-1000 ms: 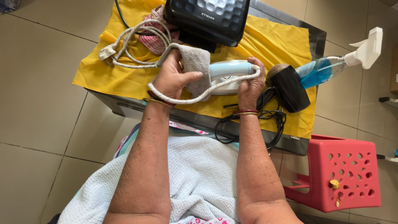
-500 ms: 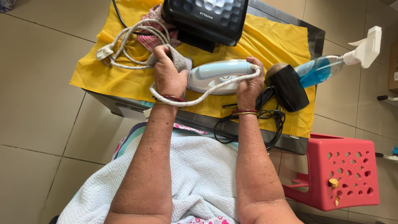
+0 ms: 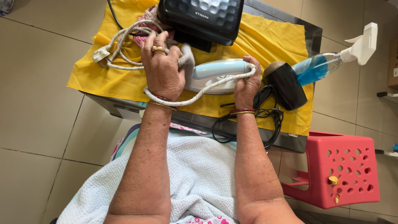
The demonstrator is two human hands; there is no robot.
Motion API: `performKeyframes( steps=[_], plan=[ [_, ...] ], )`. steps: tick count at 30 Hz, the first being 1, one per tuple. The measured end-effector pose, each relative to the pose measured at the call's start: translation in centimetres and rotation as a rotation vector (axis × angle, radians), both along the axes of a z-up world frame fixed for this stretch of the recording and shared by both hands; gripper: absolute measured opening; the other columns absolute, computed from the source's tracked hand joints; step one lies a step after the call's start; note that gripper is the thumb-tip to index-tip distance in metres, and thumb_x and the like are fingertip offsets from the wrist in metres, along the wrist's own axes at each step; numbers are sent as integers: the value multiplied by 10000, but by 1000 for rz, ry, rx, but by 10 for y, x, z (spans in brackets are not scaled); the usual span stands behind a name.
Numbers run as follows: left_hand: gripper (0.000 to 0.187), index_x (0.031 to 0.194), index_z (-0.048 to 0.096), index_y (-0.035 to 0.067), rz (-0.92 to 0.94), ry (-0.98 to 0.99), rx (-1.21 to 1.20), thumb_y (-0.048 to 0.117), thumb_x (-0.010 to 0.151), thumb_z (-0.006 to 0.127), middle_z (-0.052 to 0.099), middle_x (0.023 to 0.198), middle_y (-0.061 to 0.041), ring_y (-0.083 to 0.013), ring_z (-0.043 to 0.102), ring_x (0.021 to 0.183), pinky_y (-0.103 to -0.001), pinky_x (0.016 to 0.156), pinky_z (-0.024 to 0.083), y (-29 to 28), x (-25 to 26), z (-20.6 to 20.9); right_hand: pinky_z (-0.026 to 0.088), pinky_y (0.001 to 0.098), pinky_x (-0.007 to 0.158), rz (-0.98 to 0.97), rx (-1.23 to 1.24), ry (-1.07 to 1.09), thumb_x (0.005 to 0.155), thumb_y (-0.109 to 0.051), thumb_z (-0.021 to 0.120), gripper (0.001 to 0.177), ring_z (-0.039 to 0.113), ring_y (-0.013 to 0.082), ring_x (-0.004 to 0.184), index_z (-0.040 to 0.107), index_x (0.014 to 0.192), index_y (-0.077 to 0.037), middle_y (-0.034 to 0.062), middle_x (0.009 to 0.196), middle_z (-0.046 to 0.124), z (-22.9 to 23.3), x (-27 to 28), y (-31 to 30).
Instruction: The person wipes the body and soleplate of a light-blue electric iron with a grey cloth. They rotate the iron to clean different sides, including the handle and cord, and repeatedly rub the metal soleplate. The iron remains on a yellow cloth on a small table throughout the clip.
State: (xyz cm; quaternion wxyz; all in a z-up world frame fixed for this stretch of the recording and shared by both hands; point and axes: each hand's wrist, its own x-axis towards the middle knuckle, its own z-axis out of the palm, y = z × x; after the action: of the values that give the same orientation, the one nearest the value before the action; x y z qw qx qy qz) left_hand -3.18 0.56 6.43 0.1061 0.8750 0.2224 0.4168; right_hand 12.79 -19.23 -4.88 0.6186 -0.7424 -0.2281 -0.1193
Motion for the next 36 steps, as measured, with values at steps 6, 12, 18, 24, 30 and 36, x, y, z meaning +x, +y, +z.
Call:
performKeyframes(
  steps=[6, 12, 18, 24, 30, 36],
  plan=[
    [244, 1054, 581, 60, 45, -124, -260, 130, 859, 710, 659, 1000, -80, -331, 625, 1064, -544, 952, 492, 2, -2, -13, 565, 328, 1049, 7, -28, -10, 897, 29, 665, 378, 648, 165, 1141, 645, 1241, -125, 26, 1224, 653, 11, -7, 0],
    [252, 1224, 525, 23, -62, -330, -401, 54, 986, 602, 633, 1125, -157, -321, 656, 1055, -454, 936, 574, -6, 5, -36, 552, 335, 1057, -2, -16, -17, 876, 54, 626, 409, 649, 172, 1149, 640, 1247, -118, 29, 1230, 662, 10, -9, 1],
    [434, 1244, 487, 28, -323, 90, -824, 257, 926, 672, 673, 1103, -242, -437, 662, 1022, -520, 874, 521, -42, 36, -63, 531, 330, 1072, -24, -23, -55, 834, 127, 641, 466, 632, 171, 1160, 638, 1236, -110, 26, 1216, 667, 1, -2, 1],
    [468, 1316, 530, 141, -205, 421, -1002, 496, 1014, 492, 708, 1165, -203, -422, 652, 1102, -536, 930, 474, -22, 43, -94, 525, 332, 1086, -40, -50, -70, 848, 143, 662, 446, 631, 171, 1171, 650, 1221, -101, 32, 1210, 674, -6, 3, -3],
    [447, 1241, 634, 87, -210, 189, -1158, 346, 879, 666, 734, 1130, -180, -334, 695, 1068, -447, 929, 528, -17, 48, -109, 521, 342, 1105, 39, -20, -23, 874, 93, 678, 388, 632, 181, 1193, 652, 1214, -92, 45, 1240, 667, 8, -1, -2],
    [291, 1165, 656, 52, -751, 1, -1125, 193, 911, 675, 744, 1028, -109, -198, 708, 972, -320, 879, 550, -26, 34, -71, 492, 360, 1145, 232, 47, 103, 911, 62, 589, 361, 618, 219, 1277, 660, 1241, -64, 120, 1357, 652, 31, -8, -2]
  ],
)
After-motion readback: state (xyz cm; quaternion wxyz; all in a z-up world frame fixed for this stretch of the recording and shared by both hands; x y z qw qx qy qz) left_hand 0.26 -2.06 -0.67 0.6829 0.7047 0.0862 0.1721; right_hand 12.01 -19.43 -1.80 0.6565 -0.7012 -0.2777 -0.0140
